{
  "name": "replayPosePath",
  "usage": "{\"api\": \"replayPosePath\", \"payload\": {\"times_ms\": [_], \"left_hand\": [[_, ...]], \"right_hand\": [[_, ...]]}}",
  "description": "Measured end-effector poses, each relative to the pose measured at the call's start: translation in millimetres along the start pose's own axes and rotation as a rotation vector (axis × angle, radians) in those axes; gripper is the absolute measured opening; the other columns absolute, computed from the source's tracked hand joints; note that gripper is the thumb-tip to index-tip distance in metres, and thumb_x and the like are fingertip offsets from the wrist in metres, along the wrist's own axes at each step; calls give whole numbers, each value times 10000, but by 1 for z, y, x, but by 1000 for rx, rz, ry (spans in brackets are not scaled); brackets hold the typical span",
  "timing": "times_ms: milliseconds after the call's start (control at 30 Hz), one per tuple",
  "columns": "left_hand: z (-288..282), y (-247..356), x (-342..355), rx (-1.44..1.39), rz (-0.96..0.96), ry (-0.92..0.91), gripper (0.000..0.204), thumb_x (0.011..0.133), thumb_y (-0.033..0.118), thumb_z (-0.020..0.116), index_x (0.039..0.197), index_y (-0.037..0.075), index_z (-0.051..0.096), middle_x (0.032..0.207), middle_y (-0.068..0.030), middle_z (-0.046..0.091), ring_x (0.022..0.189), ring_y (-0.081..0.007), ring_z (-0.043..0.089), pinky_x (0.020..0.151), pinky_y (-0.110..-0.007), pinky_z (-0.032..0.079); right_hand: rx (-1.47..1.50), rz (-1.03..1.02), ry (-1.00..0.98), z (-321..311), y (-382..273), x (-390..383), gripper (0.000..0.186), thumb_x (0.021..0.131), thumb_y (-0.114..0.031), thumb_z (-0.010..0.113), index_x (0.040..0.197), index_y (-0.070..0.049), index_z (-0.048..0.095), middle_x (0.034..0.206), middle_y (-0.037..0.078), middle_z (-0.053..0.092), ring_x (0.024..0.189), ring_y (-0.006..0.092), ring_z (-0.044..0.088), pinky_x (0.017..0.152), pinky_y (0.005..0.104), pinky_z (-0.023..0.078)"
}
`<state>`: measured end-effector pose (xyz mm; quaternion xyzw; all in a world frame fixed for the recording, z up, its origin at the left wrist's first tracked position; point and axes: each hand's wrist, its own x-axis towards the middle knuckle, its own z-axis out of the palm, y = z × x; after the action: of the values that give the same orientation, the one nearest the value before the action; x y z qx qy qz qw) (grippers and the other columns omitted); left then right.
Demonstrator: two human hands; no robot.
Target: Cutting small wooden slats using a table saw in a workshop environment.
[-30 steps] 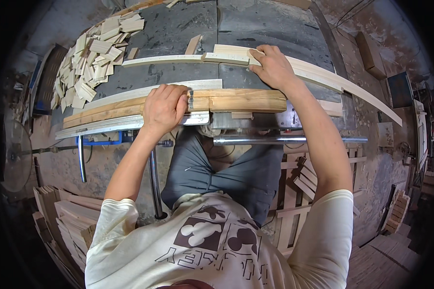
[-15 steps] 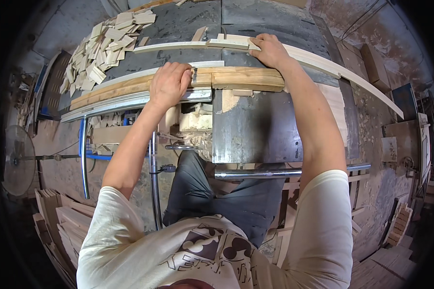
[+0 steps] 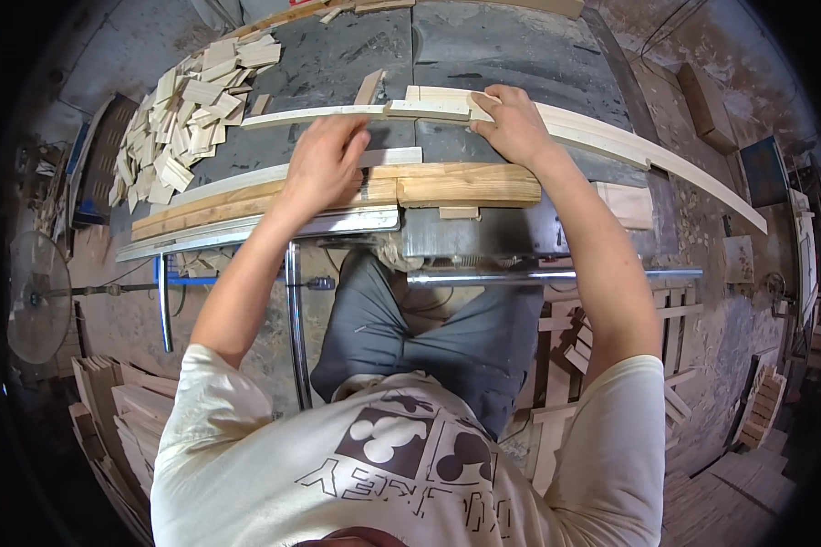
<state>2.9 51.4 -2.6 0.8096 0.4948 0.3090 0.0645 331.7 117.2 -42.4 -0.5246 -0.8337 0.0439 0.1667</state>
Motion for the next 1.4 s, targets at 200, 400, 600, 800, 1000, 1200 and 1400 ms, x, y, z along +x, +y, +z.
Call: {"api": "replayPosePath", "payload": {"times_ms": [200, 400, 600, 800, 1000, 1200, 1400], "left_hand": [[64, -29, 102, 138, -51, -273, 413, 998, 312, 621, 1342, 86, 651, 1220, -167, 707, 1168, -372, 636, 985, -450, 498], [67, -36, 145, -144, -209, -474, 309, 939, 254, 706, 1147, 26, 694, 917, -139, 735, 867, -278, 701, 790, -402, 541], [37, -41, 171, -665, -332, -534, 151, 888, 157, 786, 875, 85, 654, 756, 20, 635, 657, -53, 567, 592, -248, 455], [-28, -26, 246, -863, -399, 70, 599, 1006, 185, 659, 1520, -2, 416, 1189, -117, 641, 939, -162, 644, 739, -303, 543], [7, -59, 155, -572, -184, 10, 317, 991, 175, 691, 1261, 11, 664, 1028, -48, 738, 923, -128, 694, 845, -275, 554], [19, -85, 95, -356, -340, -77, 399, 994, 140, 672, 1361, -5, 617, 1209, -115, 725, 1084, -179, 689, 947, -303, 543], [19, -81, 70, -325, -359, -152, 417, 988, 173, 687, 1371, 26, 617, 1227, -111, 713, 1067, -201, 689, 936, -321, 547]], "right_hand": [[31, 9, -9, -5, -7, 4, 548, 926, -295, 727, 1423, -91, 619, 1476, 164, 533, 1383, 359, 447, 1179, 438, 370], [44, 23, -12, -10, -3, 7, 587, 921, -282, 730, 1451, -76, 584, 1482, 168, 524, 1402, 356, 428, 1190, 434, 359], [62, 86, -3, -14, 0, 7, 654, 917, -283, 731, 1469, 5, 529, 1505, 179, 503, 1418, 364, 410, 1196, 439, 350], [84, 37, 21, -14, 9, 14, 600, 931, -265, 703, 1430, 34, 555, 1468, 236, 536, 1386, 396, 451, 1173, 444, 371], [93, 102, -470, -60, 5, 77, 342, 881, -99, 667, 1215, -73, 734, 1206, 195, 669, 1143, 361, 616, 997, 438, 499], [45, -188, -123, -33, -8, 82, 283, 939, -130, 630, 1190, -58, 739, 1242, 153, 665, 1162, 354, 624, 974, 423, 513], [179, -141, -242, -29, -15, 58, 413, 1054, -329, 525, 1288, -39, 701, 1460, 173, 577, 1322, 363, 545, 1121, 415, 433]]}}
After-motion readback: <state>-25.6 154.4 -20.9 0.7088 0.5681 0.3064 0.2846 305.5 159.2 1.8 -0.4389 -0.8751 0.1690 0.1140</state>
